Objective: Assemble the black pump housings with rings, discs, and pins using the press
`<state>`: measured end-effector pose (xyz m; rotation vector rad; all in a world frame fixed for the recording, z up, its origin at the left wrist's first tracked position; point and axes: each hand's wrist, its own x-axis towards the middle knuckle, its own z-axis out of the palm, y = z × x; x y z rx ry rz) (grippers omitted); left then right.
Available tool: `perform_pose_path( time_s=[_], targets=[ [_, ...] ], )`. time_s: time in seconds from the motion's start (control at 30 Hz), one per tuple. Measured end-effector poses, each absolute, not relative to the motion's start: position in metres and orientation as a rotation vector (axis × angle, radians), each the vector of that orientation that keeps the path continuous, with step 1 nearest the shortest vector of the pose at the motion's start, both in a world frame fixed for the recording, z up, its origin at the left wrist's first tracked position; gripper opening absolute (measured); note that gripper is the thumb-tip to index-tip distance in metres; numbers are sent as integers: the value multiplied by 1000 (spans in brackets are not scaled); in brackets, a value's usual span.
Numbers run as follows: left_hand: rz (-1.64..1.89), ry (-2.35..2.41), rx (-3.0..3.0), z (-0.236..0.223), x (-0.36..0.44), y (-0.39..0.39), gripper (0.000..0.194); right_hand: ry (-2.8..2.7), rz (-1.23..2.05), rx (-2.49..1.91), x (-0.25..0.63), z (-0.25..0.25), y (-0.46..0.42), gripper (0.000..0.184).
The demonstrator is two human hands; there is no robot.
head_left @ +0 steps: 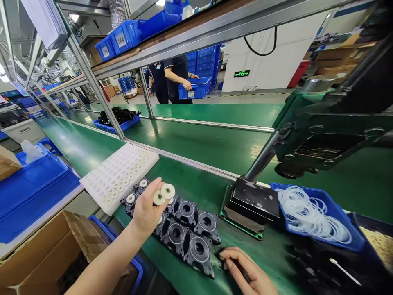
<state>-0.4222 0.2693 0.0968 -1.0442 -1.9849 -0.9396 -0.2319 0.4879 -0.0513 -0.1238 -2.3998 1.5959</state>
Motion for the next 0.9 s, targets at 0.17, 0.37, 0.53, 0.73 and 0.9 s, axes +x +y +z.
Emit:
perform_pose_path(
  time_s=[0.17, 0.37, 0.53, 0.73, 0.9],
  targets=[
    [-702, -1864, -1187, 99, -423, 272, 85, -2391, 1613, -131, -232, -46, 488, 23],
    [-1300, -2269, -988, 105, -414, 275, 49, -2385, 1662, -119, -232, -46, 487, 20],
    [-2461, -2618, -337, 97, -417, 282, 42, -2395, 1687, -135, -233, -42, 486, 21],
    [-1979, -2865, -622, 63, -426, 297, 41, -2389, 1707, -162, -234, -33, 486, 22],
    [-1225, -2901, -1107, 67, -424, 302, 35, -2369, 1734, -161, -235, -31, 486, 21]
  ],
)
